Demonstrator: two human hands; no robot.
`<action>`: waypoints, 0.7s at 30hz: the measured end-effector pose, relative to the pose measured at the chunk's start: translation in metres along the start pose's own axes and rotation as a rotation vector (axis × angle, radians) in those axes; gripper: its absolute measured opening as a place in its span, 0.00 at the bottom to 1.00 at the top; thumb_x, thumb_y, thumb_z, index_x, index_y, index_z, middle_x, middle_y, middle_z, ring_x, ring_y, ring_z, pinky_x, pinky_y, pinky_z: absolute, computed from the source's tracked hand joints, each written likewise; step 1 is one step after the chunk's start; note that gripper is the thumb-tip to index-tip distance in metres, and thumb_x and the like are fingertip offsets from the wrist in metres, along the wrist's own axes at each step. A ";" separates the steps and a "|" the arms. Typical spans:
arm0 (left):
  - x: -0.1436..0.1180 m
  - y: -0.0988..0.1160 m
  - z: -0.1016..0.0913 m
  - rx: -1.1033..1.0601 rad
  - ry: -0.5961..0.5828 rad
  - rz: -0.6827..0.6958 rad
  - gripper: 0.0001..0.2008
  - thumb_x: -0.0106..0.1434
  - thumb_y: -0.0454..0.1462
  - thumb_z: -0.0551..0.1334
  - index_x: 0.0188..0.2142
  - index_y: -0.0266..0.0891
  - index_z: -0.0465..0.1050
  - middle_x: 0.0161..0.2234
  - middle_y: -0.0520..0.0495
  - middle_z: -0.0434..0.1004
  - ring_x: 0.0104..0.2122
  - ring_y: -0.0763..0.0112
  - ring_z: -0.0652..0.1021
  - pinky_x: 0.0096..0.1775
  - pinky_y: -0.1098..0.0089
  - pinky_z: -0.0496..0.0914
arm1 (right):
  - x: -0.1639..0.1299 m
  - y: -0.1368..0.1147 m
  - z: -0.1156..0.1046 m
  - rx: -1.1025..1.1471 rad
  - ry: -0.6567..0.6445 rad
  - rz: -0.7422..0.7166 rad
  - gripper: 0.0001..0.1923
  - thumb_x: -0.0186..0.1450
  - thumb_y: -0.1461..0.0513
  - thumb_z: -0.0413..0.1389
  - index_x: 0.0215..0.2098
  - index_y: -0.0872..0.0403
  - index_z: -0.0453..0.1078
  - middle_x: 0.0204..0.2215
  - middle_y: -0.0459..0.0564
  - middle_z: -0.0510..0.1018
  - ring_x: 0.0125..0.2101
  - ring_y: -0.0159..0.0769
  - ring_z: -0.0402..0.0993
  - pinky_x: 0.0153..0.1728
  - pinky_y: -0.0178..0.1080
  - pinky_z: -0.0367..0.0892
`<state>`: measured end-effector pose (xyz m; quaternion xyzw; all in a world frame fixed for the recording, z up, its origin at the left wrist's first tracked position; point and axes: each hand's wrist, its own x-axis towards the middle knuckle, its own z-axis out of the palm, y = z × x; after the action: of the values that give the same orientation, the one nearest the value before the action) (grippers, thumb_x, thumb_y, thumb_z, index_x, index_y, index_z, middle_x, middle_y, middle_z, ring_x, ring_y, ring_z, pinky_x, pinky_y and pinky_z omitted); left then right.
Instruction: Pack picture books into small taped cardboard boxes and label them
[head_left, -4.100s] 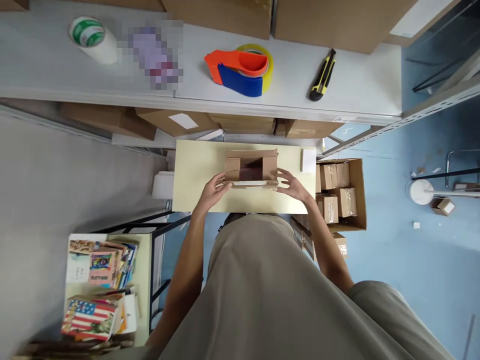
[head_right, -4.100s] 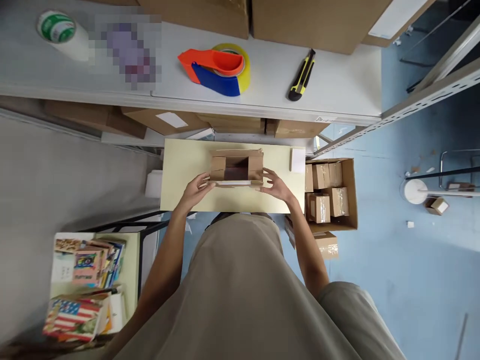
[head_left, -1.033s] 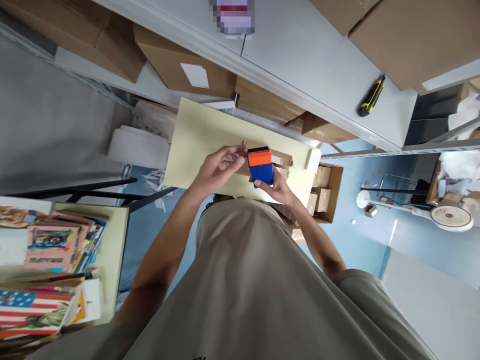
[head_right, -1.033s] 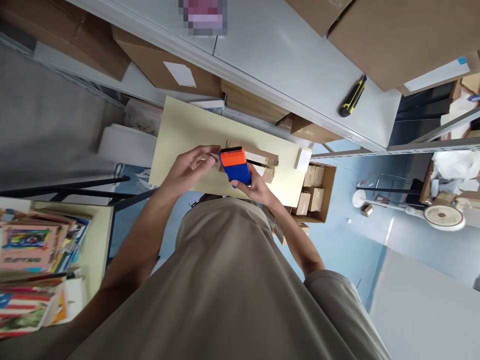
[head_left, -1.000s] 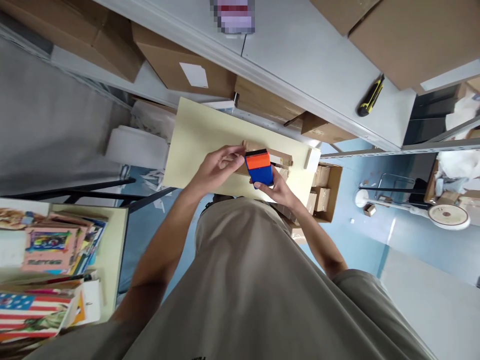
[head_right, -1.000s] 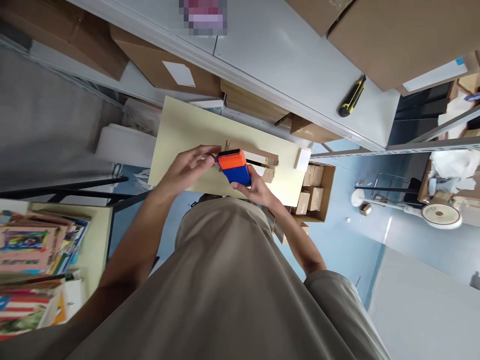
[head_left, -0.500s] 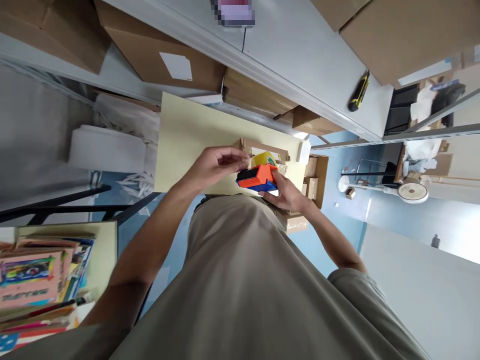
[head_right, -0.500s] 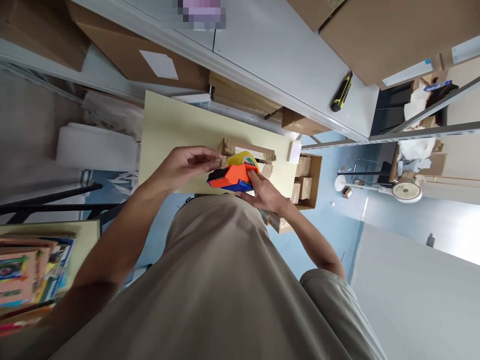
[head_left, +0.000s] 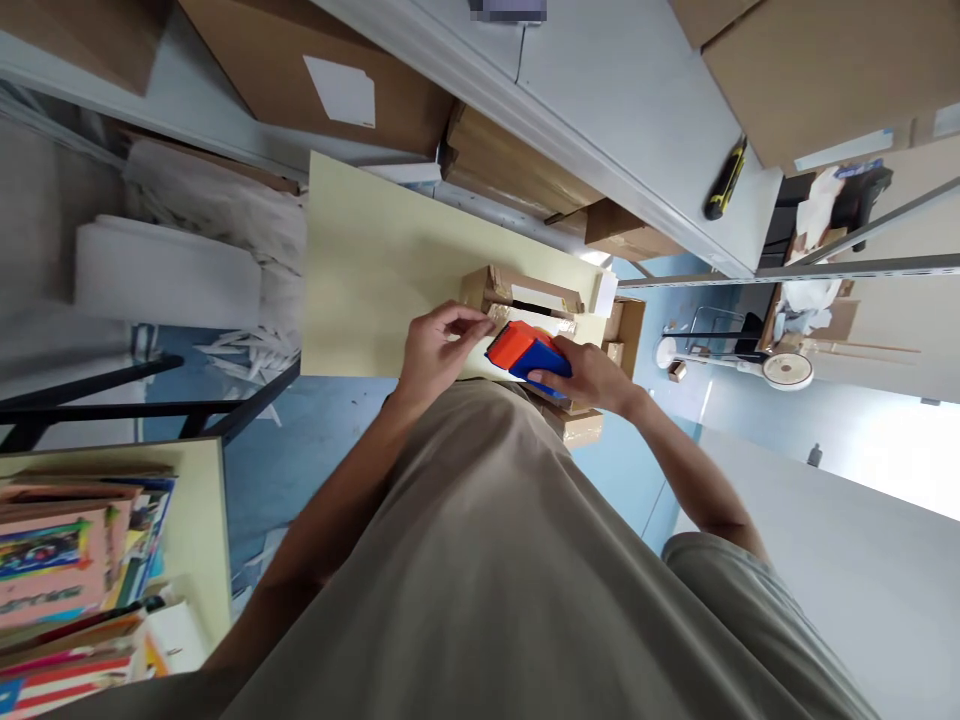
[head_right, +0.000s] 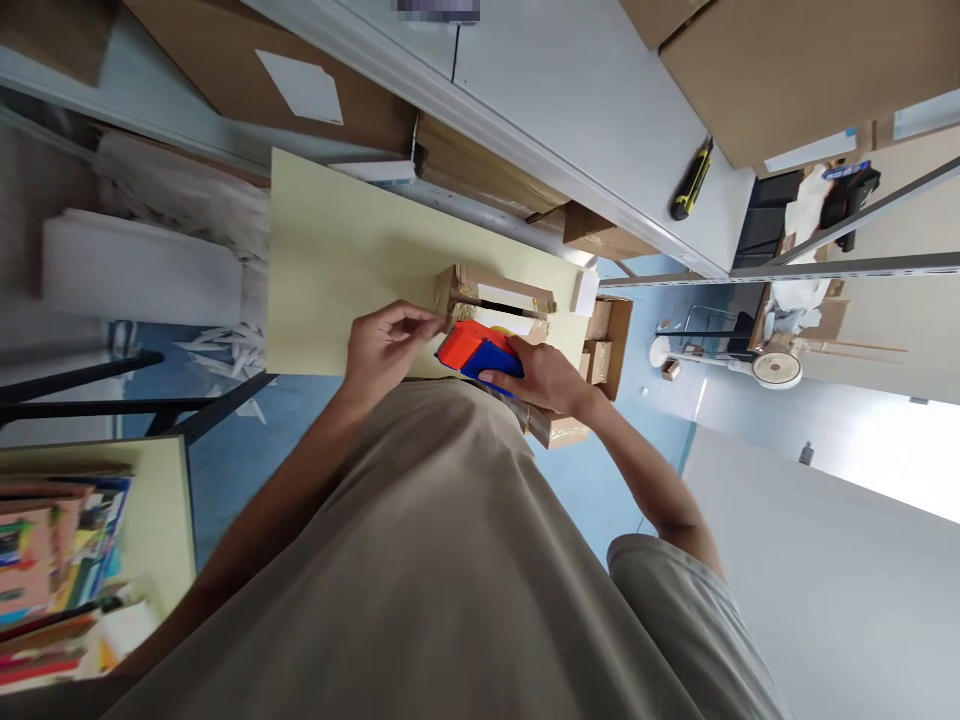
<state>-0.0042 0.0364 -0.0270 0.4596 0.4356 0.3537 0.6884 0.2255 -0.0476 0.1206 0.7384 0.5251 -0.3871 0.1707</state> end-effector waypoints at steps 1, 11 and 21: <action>0.005 -0.007 -0.006 -0.029 0.051 -0.022 0.14 0.65 0.49 0.76 0.37 0.41 0.84 0.36 0.46 0.86 0.38 0.63 0.84 0.44 0.63 0.80 | -0.002 0.004 -0.008 -0.046 -0.050 0.020 0.36 0.74 0.30 0.61 0.55 0.51 0.79 0.39 0.58 0.89 0.37 0.52 0.84 0.38 0.43 0.69; 0.055 -0.087 -0.009 -0.268 0.149 -0.311 0.20 0.58 0.52 0.81 0.33 0.42 0.78 0.30 0.50 0.77 0.28 0.73 0.71 0.33 0.67 0.68 | 0.001 0.021 -0.096 -0.108 -0.205 0.083 0.41 0.69 0.24 0.57 0.39 0.51 0.79 0.32 0.53 0.87 0.31 0.44 0.83 0.32 0.41 0.67; 0.064 -0.137 0.041 -0.442 0.212 -0.472 0.22 0.53 0.52 0.81 0.32 0.43 0.76 0.31 0.51 0.78 0.29 0.73 0.72 0.33 0.69 0.65 | 0.038 -0.016 -0.138 -0.190 -0.247 0.125 0.37 0.69 0.27 0.64 0.33 0.51 0.80 0.25 0.52 0.80 0.28 0.43 0.80 0.33 0.45 0.71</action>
<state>0.0690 0.0346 -0.1652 0.1463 0.5117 0.3163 0.7853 0.2709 0.0736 0.1830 0.6970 0.4876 -0.4121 0.3265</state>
